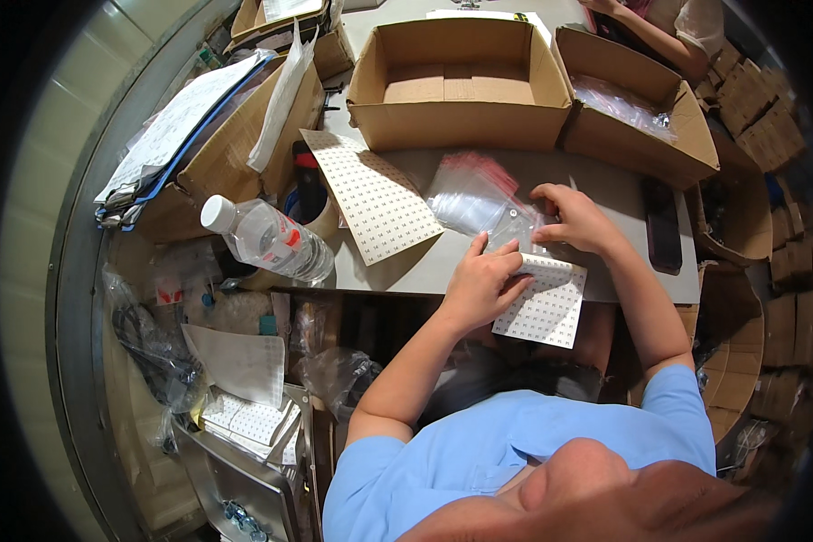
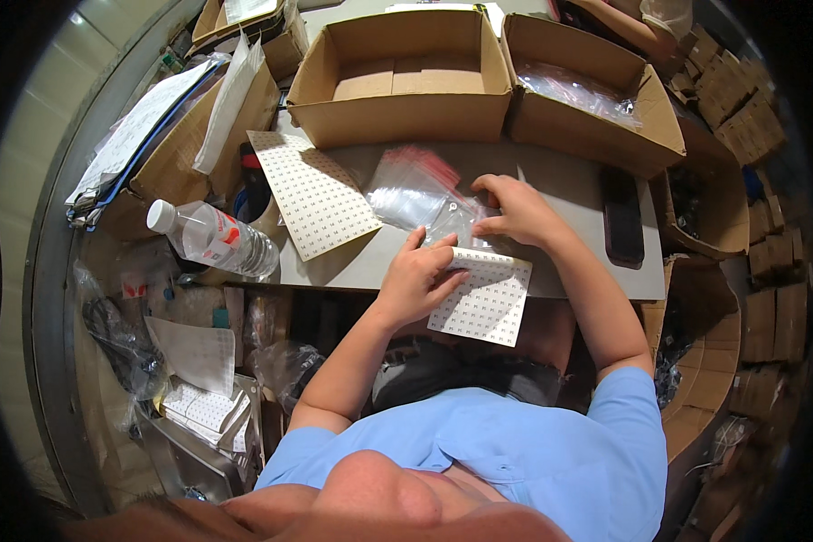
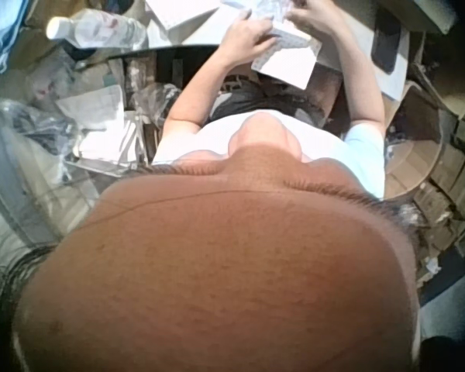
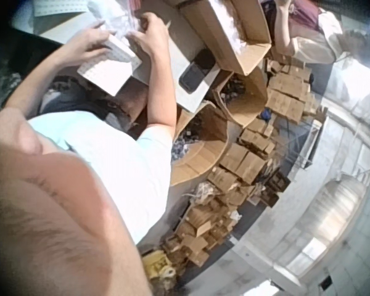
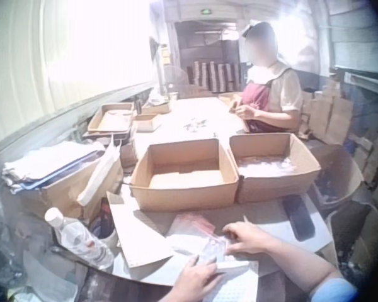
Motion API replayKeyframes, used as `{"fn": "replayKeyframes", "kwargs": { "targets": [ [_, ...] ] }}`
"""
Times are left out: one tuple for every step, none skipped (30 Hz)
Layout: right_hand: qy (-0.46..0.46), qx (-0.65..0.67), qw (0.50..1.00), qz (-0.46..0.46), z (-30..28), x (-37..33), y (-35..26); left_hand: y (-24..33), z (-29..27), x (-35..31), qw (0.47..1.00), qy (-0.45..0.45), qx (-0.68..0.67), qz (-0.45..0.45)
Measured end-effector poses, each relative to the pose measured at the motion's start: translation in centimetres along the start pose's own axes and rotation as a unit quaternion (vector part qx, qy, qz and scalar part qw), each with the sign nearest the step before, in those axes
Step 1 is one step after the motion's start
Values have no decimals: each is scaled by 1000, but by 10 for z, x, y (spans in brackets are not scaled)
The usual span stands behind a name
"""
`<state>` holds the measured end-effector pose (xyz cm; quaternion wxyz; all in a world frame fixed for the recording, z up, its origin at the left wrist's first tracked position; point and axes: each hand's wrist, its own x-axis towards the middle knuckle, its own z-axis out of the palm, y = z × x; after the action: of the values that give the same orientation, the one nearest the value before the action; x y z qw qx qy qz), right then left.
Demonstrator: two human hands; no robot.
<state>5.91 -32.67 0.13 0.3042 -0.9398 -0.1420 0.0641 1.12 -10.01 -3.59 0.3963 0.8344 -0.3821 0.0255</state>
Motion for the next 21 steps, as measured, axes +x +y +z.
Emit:
{"fn": "replayKeyframes", "kwargs": {
  "targets": [
    [-1, 3, 1000, 16, 4, 3, -3, 1, -1, 1, 1000, 0, -9, -4],
    [-1, 6, 999, 32, 7, 6, -6, 2, -1, 1, 1000, -1, -17, -8],
    [-3, 11, 999, 45, 10, 9, -9, 1, 0, 0, 1000, -1, -15, -7],
    [-6, -32, 998, 52, 10, 10, -12, -3, 3, -1, 999, 17, -31, 4],
    [-4, -31, 998, 51, 12, 9, -10, -5, 5, -2, 998, 35, -47, 15],
    [24, -21, 999, 21, 15, 6, -5, -5, 4, -2, 998, 35, -45, 16],
    [52, -11, 999, -8, 15, 4, -2, -5, 3, -1, 998, 29, -58, 10],
    [54, -12, 998, -8, 11, 3, 2, -5, 3, -1, 997, 23, -71, 4],
    [33, 65, 997, 37, 4, 1, 1, -5, 3, -1, 997, 24, -71, 4],
    [13, 140, 987, 81, -2, 0, 1, -6, 4, -2, 996, 38, -80, 3],
    [25, 163, 984, 73, -7, 0, 0, -6, 5, -2, 995, 51, -89, 2],
    [31, 177, 981, 71, -13, -1, 2, -5, 5, -2, 995, 51, -90, 4],
    [37, 190, 979, 69, -20, 0, 5, -5, 4, -2, 994, 56, -94, -2],
    [65, 165, 984, 30, -29, 3, 11, -4, 3, -2, 993, 61, -96, -8],
    [131, 151, 980, -21, -43, 6, 14, -3, 1, -2, 993, 61, -98, -4],
    [193, 166, 967, -22, -59, 13, 12, -3, -1, -3, 994, 43, -100, -27],
    [262, 169, 949, -35, -77, 17, 6, -3, -2, -4, 993, 26, -102, -51],
    [344, 87, 933, -53, -99, 28, 26, -2, -3, -3, 993, 24, -102, -46],
    [434, 82, 894, -77, -116, 41, 38, -2, -3, -2, 993, 9, -105, -52],
    [451, -14, 893, 4, -138, 49, 52, -2, -3, -3, 993, -4, -106, -60],
    [437, -97, 888, 108, -150, 56, 49, -2, -3, -3, 993, -5, -105, -58]
  ]
}}
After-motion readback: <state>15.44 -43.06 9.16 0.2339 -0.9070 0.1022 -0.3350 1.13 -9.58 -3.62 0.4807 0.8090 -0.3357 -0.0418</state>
